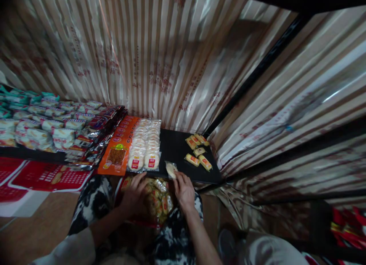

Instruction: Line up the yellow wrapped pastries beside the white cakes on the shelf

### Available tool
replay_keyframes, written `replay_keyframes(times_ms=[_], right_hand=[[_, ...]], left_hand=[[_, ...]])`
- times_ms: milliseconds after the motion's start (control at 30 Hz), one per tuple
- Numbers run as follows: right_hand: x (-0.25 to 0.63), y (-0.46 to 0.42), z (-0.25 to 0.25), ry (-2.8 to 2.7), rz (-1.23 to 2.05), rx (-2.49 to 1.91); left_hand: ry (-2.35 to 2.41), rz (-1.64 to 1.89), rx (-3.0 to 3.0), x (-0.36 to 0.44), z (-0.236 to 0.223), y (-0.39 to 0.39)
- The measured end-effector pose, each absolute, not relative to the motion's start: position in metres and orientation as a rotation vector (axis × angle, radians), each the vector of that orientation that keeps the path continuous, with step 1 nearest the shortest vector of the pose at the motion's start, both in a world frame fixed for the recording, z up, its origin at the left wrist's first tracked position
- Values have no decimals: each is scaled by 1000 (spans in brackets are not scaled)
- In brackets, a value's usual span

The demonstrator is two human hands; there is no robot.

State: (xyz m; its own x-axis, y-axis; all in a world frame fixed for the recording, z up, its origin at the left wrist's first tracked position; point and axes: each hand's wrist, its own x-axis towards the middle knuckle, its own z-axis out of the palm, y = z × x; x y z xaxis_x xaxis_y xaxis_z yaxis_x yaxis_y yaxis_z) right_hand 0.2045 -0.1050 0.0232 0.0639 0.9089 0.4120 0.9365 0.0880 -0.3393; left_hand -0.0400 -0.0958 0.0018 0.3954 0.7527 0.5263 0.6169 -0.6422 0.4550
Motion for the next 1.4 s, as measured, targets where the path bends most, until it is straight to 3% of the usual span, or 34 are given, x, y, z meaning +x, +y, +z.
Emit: replay_keyframes(times_ms=[233,433,600,733,833,1033,1200,1400], right_hand=[[199,-126,65,-1736,430,-1787],[170,-118,95,-1636,863,-1604],[145,-106,84,-1417,1076,-1508],[118,-109,48,-1262,1179,-1516],[106,-116,25,-1309,1057,-1621],[103,-116,31,-1608,360,-1773],[97,-106,39,-1751,477,-1633],[102,-94,28,-1359,754,-1685]], left_hand=[[1218,1054,2210,-27,21,-102],[1157,974,1552,-19,30,-98],[1001,1040,988,-15,21,-91],[1031,1103,936,-23,22,-86],[1210,1053,1179,-42,26,-82],[1183,703,1928,-83,42,-73],[1056,671,2162,-85,49,-62],[1193,806,2082,-70,47,-45]])
